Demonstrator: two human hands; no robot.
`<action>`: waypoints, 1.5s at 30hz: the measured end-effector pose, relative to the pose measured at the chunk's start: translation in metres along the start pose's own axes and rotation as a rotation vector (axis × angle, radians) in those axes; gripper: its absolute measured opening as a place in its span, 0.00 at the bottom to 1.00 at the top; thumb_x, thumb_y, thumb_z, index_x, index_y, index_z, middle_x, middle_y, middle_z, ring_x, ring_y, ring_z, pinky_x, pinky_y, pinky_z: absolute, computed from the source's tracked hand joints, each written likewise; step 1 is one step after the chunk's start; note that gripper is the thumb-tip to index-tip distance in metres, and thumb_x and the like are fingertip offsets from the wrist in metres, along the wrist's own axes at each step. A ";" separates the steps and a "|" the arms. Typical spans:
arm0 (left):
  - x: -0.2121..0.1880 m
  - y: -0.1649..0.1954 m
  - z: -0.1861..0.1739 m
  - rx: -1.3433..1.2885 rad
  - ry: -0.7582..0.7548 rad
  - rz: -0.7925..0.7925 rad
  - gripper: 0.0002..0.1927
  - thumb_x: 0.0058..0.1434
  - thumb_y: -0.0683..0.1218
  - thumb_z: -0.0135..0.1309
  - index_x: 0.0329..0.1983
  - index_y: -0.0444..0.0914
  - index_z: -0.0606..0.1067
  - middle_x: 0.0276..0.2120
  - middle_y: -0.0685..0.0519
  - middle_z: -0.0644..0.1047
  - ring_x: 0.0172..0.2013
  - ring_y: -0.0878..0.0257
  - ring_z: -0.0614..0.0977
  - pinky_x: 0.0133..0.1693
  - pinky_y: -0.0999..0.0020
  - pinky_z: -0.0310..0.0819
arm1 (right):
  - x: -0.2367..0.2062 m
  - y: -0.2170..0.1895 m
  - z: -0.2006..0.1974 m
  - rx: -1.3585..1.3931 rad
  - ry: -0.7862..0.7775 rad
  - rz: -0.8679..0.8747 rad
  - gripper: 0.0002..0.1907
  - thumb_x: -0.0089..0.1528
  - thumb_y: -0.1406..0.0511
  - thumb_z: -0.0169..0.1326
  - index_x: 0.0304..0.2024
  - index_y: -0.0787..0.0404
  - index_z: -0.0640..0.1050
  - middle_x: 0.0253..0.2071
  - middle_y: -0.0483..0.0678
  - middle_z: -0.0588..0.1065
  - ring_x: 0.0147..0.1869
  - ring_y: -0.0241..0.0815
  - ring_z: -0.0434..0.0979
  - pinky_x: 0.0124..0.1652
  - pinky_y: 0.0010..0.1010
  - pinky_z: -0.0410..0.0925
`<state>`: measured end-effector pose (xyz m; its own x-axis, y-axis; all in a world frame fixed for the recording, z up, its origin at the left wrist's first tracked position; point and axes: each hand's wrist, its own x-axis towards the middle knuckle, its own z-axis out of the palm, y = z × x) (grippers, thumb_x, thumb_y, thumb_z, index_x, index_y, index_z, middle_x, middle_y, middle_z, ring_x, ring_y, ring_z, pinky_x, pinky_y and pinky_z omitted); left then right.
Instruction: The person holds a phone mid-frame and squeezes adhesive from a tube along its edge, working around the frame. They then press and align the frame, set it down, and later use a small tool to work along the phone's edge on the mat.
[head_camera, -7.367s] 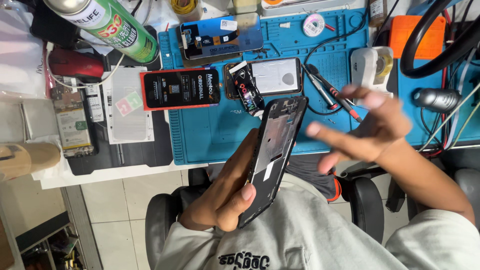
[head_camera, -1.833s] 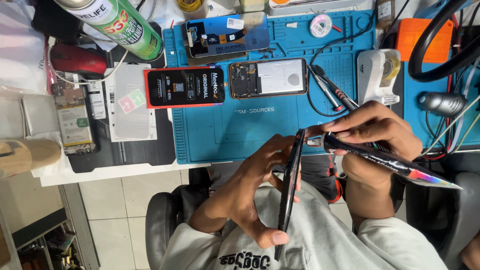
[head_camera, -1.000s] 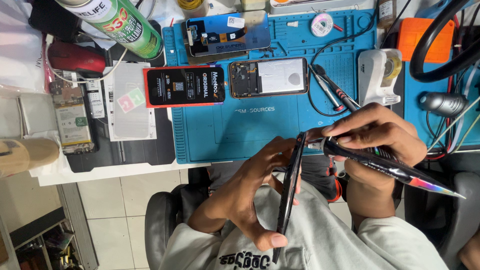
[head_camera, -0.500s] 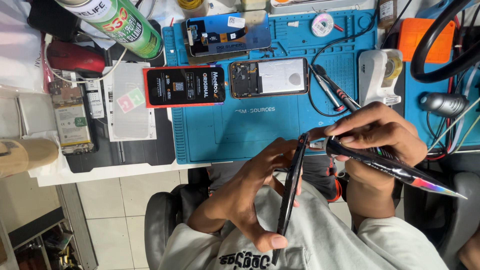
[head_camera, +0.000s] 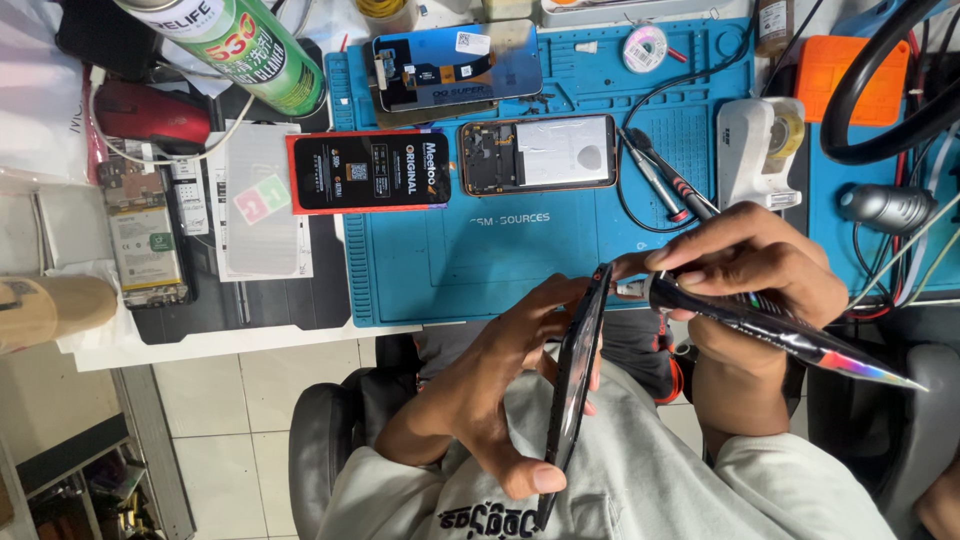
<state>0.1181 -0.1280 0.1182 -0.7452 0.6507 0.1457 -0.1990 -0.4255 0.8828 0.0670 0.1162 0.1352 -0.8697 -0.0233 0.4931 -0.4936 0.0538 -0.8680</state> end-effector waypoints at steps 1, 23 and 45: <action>0.000 0.000 0.000 0.001 -0.003 0.007 0.60 0.57 0.56 0.70 0.81 0.33 0.45 0.57 0.46 0.65 0.47 0.60 0.77 0.44 0.67 0.83 | -0.001 0.002 -0.002 -0.008 0.000 0.006 0.10 0.56 0.73 0.64 0.31 0.65 0.73 0.36 0.61 0.79 0.35 0.40 0.81 0.30 0.17 0.71; -0.016 0.004 0.000 -1.108 0.015 -0.175 0.52 0.64 0.63 0.61 0.78 0.29 0.51 0.57 0.36 0.65 0.52 0.48 0.76 0.45 0.51 0.83 | -0.009 0.071 0.007 -0.195 -0.472 0.730 0.15 0.61 0.71 0.67 0.39 0.75 0.73 0.41 0.63 0.71 0.40 0.50 0.68 0.43 0.34 0.66; -0.021 0.002 -0.009 -1.017 0.239 -0.363 0.57 0.54 0.67 0.59 0.77 0.32 0.52 0.66 0.33 0.65 0.59 0.52 0.77 0.59 0.65 0.75 | -0.007 0.016 -0.023 -0.785 -0.076 -0.273 0.13 0.65 0.61 0.60 0.48 0.62 0.81 0.50 0.61 0.71 0.53 0.61 0.73 0.47 0.52 0.73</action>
<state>0.1279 -0.1483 0.1127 -0.6186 0.7500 -0.2341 -0.7792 -0.6238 0.0609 0.0650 0.1405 0.1189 -0.7318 -0.2025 0.6508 -0.5642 0.7156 -0.4118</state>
